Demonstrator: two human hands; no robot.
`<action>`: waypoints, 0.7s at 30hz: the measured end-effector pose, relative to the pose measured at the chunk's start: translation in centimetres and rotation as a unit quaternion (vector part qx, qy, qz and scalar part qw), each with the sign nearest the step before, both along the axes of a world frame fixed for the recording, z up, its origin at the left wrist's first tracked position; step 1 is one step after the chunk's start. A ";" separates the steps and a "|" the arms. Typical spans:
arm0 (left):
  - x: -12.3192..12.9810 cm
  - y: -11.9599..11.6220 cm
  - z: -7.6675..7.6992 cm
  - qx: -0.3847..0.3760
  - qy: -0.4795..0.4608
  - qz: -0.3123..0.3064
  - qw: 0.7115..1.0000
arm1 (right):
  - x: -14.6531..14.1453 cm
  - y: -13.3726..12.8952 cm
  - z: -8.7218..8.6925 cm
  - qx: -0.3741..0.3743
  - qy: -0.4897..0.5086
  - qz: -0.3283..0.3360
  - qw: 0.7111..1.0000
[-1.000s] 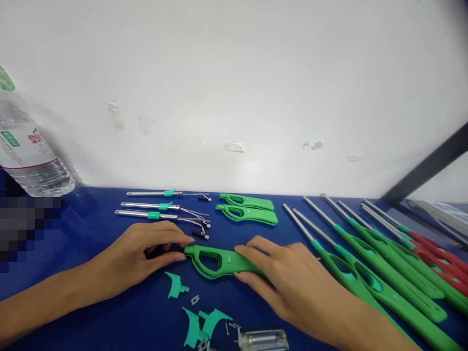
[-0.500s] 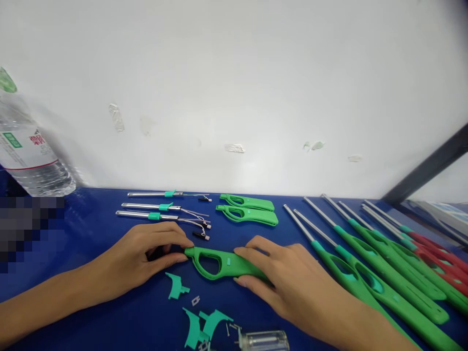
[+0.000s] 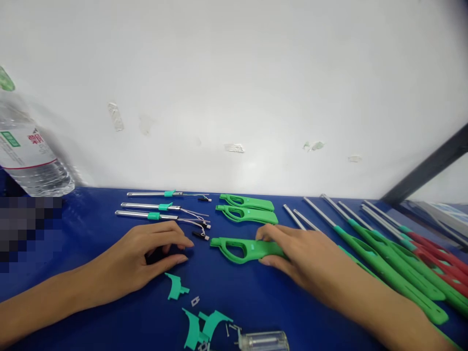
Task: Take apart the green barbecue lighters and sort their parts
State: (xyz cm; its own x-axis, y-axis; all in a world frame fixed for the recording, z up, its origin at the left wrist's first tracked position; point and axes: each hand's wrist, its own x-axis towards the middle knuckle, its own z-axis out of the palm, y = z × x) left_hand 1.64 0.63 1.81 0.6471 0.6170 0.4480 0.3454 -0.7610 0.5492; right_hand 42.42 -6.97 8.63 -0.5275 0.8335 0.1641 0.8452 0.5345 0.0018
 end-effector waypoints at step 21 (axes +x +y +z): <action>-0.5 -0.3 0.8 0.005 0.066 0.011 0.998 | 0.0 1.1 3.1 -0.007 -0.123 -0.357 0.926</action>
State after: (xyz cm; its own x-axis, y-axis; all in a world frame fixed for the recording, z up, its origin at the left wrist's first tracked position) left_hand 1.11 0.31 2.64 0.6875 0.6274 0.3657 0.4308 -0.7578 0.4901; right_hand 42.42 -5.88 11.76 0.1397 0.9853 0.0984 0.9580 -0.1597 0.2382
